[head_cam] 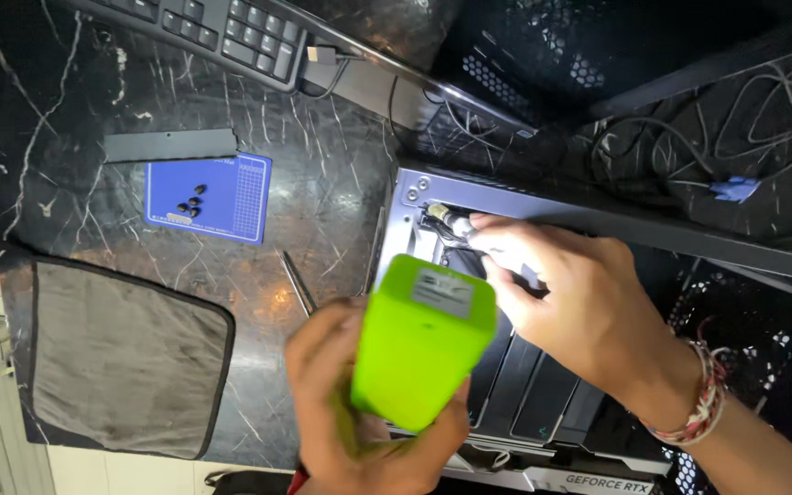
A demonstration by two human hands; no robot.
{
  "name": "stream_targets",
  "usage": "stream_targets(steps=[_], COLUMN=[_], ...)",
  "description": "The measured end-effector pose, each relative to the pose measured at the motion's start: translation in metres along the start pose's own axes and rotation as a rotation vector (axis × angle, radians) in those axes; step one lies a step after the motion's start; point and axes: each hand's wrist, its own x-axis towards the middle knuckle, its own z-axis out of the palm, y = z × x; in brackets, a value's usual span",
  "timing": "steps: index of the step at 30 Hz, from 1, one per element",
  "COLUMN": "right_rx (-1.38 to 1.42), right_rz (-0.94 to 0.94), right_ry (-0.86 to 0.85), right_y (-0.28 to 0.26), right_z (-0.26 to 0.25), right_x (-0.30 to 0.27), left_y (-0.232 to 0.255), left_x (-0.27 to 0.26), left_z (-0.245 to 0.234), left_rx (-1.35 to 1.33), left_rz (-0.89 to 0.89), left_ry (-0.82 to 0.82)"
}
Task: The person uses a screwdriver to remove screws from the back of a computer case. They then use a green portable light to illuminate the interior of the case while inspecting the components, including the graphics card and motherboard, before placing the light on the table.
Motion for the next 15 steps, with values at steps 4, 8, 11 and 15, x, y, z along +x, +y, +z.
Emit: stream_targets(steps=[4,8,11,15], right_rx=[0.07,0.176,0.186,0.176], right_rz=[-0.028,-0.007,0.11,0.149], right_ry=[0.04,0.122,0.132,0.048], right_y=[-0.003,-0.006,-0.004,0.01], right_z=[0.003,0.008,0.014,0.02], right_x=[0.004,0.003,-0.002,-0.005], left_y=[0.002,0.0,-0.002,0.0], left_x=[0.0,0.001,0.002,0.005], left_z=[0.003,0.0,-0.003,-0.002], left_rx=[-0.014,-0.005,0.017,0.054], left_rz=[-0.079,-0.118,-0.107,-0.079], left_ry=[0.099,0.103,0.091,0.081])
